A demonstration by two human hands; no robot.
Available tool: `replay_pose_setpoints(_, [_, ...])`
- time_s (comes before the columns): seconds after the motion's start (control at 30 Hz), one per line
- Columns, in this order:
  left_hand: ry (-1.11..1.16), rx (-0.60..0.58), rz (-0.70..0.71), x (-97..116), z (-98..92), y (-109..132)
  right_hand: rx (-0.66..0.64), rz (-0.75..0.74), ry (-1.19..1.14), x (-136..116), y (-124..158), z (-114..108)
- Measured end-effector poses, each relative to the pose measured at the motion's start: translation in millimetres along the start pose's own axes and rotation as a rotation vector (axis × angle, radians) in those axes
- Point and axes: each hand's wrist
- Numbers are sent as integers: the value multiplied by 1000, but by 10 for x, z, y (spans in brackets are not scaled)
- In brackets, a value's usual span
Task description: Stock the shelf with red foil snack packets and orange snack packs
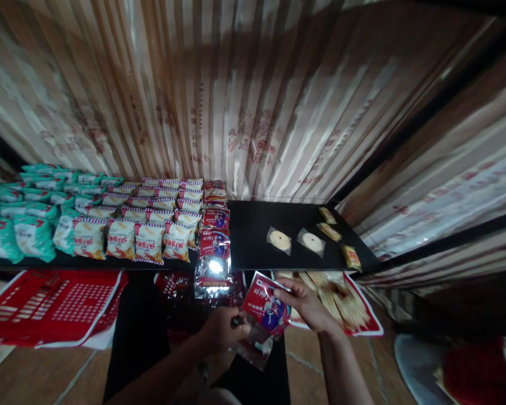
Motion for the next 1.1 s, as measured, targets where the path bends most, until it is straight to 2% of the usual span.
replay_pose_setpoints(0.1, [79,14,-5,249,-65,-27,153,-24,-271,-75,-9,39])
replay_pose_setpoints(0.23, [140,105,13,441,-238,-145,214,-122,-512,-152,-62,156])
replay_pose_setpoints(0.4, [156,260,-58,529,-452,-357,197,-155,-454,-173,-219,358])
replay_pose_setpoints(0.53, [285,312,-29,584,-590,-542,175,-193,-369,-224,-431,539])
replay_pose_setpoints(0.73, [226,469,-11,572,-823,-899,209,-242,-377,-420,-968,640])
replay_pose_setpoints(0.83, [231,601,30,584,-928,-1045,243,-231,-404,-577,-1309,611])
replay_pose_setpoints(1.1, [132,870,131,524,-1051,-1364,337,-331,-286,-959,-2244,523])
Point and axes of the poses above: each hand's wrist, its own y-axis away from the middle knuckle, its own z-axis out of the palm, x = y × z, and after that the axes turned 4 degrees about z, right-handed
